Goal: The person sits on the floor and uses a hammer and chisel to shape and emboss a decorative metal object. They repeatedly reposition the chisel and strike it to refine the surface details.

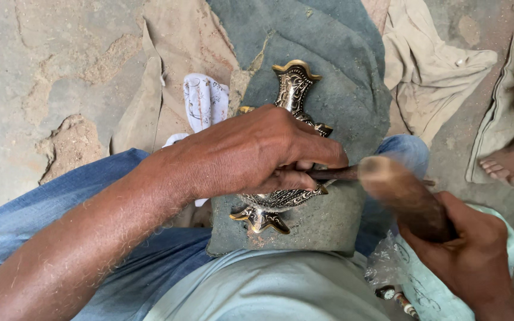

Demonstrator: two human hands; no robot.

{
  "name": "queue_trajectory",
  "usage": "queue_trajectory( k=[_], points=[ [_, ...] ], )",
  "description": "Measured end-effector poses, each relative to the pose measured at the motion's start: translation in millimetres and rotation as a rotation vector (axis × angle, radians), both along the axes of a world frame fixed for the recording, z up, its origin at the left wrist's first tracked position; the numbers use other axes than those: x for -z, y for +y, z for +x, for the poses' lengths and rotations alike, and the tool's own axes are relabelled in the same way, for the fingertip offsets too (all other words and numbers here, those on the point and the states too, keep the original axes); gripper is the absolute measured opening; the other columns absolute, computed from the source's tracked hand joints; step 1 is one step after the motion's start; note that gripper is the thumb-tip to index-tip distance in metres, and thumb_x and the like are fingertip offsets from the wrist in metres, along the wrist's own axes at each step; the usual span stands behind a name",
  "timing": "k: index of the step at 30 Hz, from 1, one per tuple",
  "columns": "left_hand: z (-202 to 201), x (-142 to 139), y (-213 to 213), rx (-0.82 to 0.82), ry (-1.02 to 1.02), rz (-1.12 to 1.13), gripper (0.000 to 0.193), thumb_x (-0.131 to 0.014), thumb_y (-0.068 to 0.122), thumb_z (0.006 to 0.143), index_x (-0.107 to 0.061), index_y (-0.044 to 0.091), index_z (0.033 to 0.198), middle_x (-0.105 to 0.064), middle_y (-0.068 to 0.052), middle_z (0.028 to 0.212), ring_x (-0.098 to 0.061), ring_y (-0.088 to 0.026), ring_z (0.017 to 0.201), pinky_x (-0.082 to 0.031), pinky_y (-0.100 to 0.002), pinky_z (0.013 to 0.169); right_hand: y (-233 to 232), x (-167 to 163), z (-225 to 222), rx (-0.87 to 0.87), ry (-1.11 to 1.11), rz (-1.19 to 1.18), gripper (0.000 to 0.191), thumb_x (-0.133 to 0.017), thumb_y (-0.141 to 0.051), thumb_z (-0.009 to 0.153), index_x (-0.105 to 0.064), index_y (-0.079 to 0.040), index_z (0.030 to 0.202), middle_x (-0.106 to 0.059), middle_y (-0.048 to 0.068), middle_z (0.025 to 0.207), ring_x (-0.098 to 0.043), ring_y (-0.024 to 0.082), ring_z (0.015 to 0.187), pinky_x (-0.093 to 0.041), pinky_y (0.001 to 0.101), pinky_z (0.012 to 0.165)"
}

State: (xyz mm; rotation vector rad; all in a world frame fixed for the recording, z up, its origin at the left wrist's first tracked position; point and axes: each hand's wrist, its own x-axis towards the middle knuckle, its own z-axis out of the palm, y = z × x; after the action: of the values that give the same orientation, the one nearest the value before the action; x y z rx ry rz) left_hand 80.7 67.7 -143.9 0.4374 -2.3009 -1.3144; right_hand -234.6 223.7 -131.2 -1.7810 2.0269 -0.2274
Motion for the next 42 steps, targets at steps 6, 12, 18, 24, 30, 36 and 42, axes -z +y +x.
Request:
queue_trajectory(
  k=[6, 12, 18, 24, 30, 36, 42],
  points=[
    [3.1, -1.3, -2.1, -0.003, 0.042, -0.034, 0.038, -0.079, 0.018, 0.086, -0.066, 0.008, 0.120, -0.076, -0.008, 0.092, -0.075, -0.024, 0.079, -0.052, -0.045, 0.064, -1.9, 1.4, -2.3, 0.013, -0.026, -0.038, 0.029, -0.090, -0.011, 0.076, -0.073, -0.001, 0.097, -0.073, 0.008, 0.075, -0.068, 0.016, 0.066, -0.055, 0.0305, 0.063],
    [2.0, 0.1, -3.5, -0.005, 0.012, -0.005, 0.038, -0.078, 0.018, 0.084, -0.066, 0.009, 0.118, -0.075, -0.008, 0.091, -0.075, -0.023, 0.079, -0.053, -0.045, 0.062, 0.8, 1.1, -4.3, -0.014, -0.059, -0.069, 0.033, -0.089, -0.011, 0.077, -0.072, 0.001, 0.102, -0.074, 0.009, 0.081, -0.073, 0.014, 0.069, -0.059, 0.0280, 0.067],
    [3.4, -1.4, -4.0, -0.007, 0.053, -0.026, 0.036, -0.079, 0.017, 0.085, -0.065, 0.008, 0.118, -0.074, -0.008, 0.090, -0.074, -0.025, 0.081, -0.052, -0.046, 0.066, 1.4, 1.2, -6.2, -0.015, -0.072, -0.150, 0.037, -0.089, -0.009, 0.074, -0.070, 0.006, 0.101, -0.073, 0.012, 0.085, -0.072, 0.016, 0.074, -0.061, 0.0302, 0.073],
    [3.8, -3.3, -5.8, -0.004, 0.006, -0.012, 0.037, -0.080, 0.016, 0.083, -0.065, 0.008, 0.116, -0.072, -0.008, 0.082, -0.073, -0.025, 0.076, -0.049, -0.048, 0.064, -3.4, -1.9, -4.5, -0.003, -0.100, -0.127, 0.033, -0.088, -0.010, 0.076, -0.071, 0.004, 0.101, -0.075, 0.009, 0.085, -0.073, 0.016, 0.074, -0.060, 0.0300, 0.074],
    [3.6, -3.8, -6.2, -0.004, 0.051, -0.012, 0.040, -0.081, 0.014, 0.083, -0.065, 0.009, 0.120, -0.073, -0.008, 0.087, -0.074, -0.025, 0.079, -0.051, -0.046, 0.064, -3.4, -2.9, -3.4, 0.003, -0.027, -0.137, 0.027, -0.089, -0.009, 0.074, -0.073, 0.002, 0.094, -0.075, 0.009, 0.087, -0.073, 0.016, 0.073, -0.059, 0.0302, 0.074],
    [3.9, -2.4, -5.7, 0.002, 0.007, 0.000, 0.041, -0.080, 0.016, 0.082, -0.067, 0.010, 0.120, -0.074, -0.008, 0.084, -0.075, -0.023, 0.076, -0.050, -0.046, 0.061, -1.9, -4.0, 1.5, 0.004, -0.065, -0.120, 0.027, -0.088, -0.010, 0.074, -0.072, 0.000, 0.094, -0.074, 0.007, 0.087, -0.073, 0.015, 0.073, -0.060, 0.0284, 0.074],
    [0.4, -2.2, -5.3, -0.010, 0.027, -0.030, 0.041, -0.078, 0.018, 0.084, -0.065, 0.009, 0.121, -0.075, -0.007, 0.088, -0.076, -0.022, 0.080, -0.054, -0.044, 0.064, -11.9, -18.9, 13.1, 0.053, 0.116, 0.070, 0.028, -0.090, -0.017, 0.080, -0.070, -0.002, 0.093, -0.070, 0.007, 0.079, -0.071, 0.015, 0.071, -0.062, 0.0331, 0.071]
  ],
)
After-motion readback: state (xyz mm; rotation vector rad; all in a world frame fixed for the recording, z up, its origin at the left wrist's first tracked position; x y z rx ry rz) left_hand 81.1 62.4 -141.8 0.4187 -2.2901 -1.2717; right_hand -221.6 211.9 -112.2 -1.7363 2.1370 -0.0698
